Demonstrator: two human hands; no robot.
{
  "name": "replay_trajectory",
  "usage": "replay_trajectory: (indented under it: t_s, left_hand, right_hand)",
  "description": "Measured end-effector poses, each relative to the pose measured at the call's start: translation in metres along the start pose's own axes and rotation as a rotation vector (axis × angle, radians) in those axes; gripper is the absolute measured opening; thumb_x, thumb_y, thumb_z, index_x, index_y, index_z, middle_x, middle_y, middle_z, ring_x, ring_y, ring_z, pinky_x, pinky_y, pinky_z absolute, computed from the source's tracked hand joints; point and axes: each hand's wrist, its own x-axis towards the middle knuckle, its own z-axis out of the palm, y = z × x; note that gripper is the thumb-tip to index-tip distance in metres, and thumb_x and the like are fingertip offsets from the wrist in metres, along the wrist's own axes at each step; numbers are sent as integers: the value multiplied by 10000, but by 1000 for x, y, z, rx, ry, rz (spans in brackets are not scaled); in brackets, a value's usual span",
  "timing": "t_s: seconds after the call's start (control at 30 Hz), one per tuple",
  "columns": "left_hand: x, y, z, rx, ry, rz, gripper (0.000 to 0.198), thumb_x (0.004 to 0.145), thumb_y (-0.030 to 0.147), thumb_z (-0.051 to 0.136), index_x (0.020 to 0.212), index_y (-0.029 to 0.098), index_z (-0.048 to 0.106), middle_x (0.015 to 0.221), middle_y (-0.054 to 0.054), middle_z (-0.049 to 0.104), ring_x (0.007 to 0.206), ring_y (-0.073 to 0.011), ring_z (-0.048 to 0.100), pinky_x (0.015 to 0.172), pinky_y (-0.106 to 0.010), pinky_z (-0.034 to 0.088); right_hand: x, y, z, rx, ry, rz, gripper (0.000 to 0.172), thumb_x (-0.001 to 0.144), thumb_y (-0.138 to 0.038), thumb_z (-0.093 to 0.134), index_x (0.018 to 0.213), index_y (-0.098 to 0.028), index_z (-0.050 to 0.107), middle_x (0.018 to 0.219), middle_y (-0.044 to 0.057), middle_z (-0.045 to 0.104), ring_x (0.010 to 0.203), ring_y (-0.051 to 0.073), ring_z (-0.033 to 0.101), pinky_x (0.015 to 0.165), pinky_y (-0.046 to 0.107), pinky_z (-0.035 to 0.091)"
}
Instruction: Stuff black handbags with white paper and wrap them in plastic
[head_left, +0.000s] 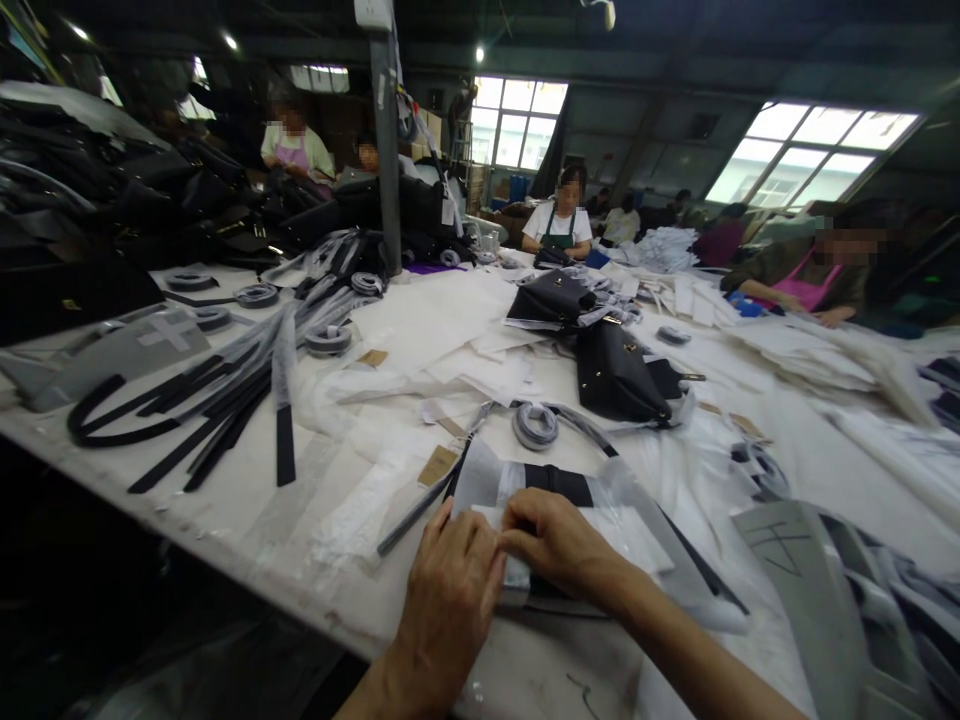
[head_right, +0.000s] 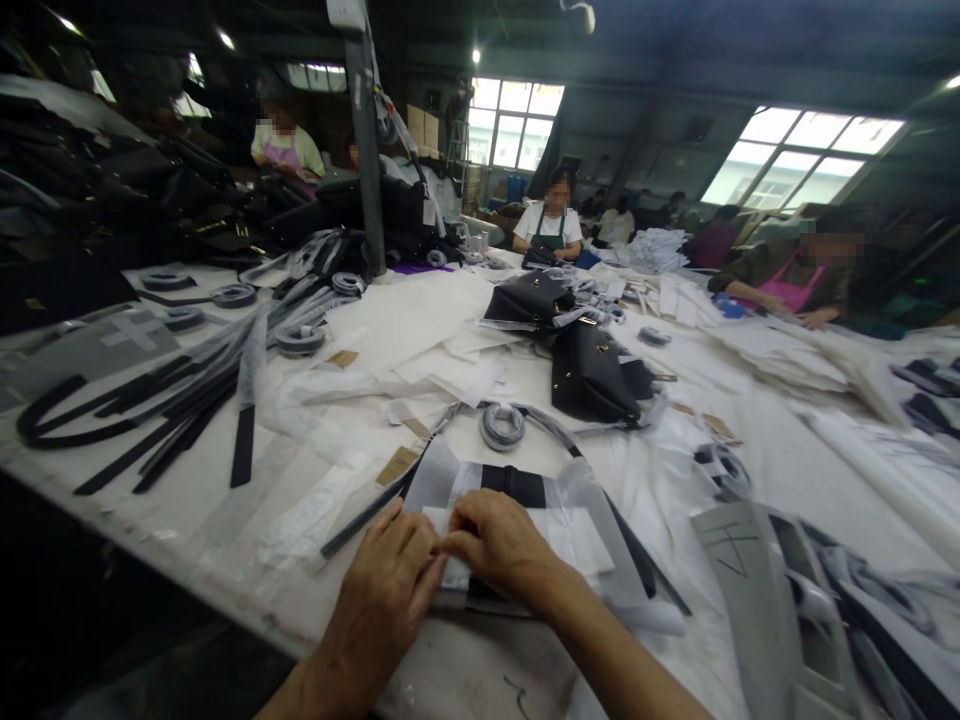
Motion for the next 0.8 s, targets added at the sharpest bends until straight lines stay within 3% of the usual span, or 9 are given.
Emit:
replay_trajectory:
  t_s: [0.13, 0.2, 0.3, 0.43, 0.53, 0.67, 0.8]
  left_hand:
    - [-14, 12, -3, -17, 6, 141, 189, 1002, 208, 460, 1059, 179, 638, 1101, -40, 688, 1096, -197, 609, 1158, -429, 285]
    - [-22, 17, -3, 39, -39, 155, 289, 1035, 278, 399, 1160, 167, 634, 1099, -38, 698, 1078, -196, 614, 1132, -396, 299]
    - [-29, 21, -3, 147, -80, 151, 358, 1048, 249, 325, 1233, 144, 613, 1134, -54, 695, 1075, -202, 613, 1067, -383, 347]
    - [-28, 21, -2, 233, -93, 183, 343, 995, 129, 364, 1222, 148, 621, 1119, -62, 692, 1068, -215, 611, 1024, -393, 386]
    - [-29, 19, -3, 258, -107, 209, 355, 954, 87, 410, 1238, 154, 612, 1139, -68, 685, 1082, -224, 606, 1026, -399, 395]
    - [-31, 12, -4, 282, -125, 274, 361, 955, 113, 431, 1270, 168, 598, 1176, -81, 673, 1084, -230, 609, 1026, -402, 396]
    - [-28, 4, -1, 310, -81, 369, 350, 955, 151, 422, 1243, 142, 621, 1156, -112, 676, 1019, -259, 628, 994, -440, 404]
  right_hand:
    - [0, 2, 1, -3, -8, -10, 113, 782, -123, 683, 701, -174, 623, 714, -18, 619, 714, 135, 550, 650, 234, 347]
    - [1, 2, 1, -12, -12, -1, 115, 773, -125, 694, 697, -178, 626, 714, -21, 620, 714, 134, 553, 645, 234, 344]
    - [4, 4, 2, -19, 8, 2, 121, 758, -127, 717, 691, -185, 634, 712, -24, 625, 706, 135, 559, 635, 237, 343]
    - [10, 1, 5, -35, 136, 4, 143, 752, -109, 726, 681, -188, 630, 721, -18, 613, 707, 144, 556, 651, 251, 365]
    - [-3, -8, -4, 11, 336, 17, 92, 804, -162, 696, 743, -192, 635, 759, -7, 625, 725, 149, 564, 691, 258, 405]
    - [-72, -16, -48, 156, 642, 66, 142, 858, -325, 638, 787, -203, 656, 732, -5, 642, 690, 156, 570, 681, 264, 440]
    - [-183, -3, -110, 24, 785, 386, 288, 837, -475, 599, 807, -201, 681, 744, 20, 667, 720, 194, 601, 694, 292, 454]
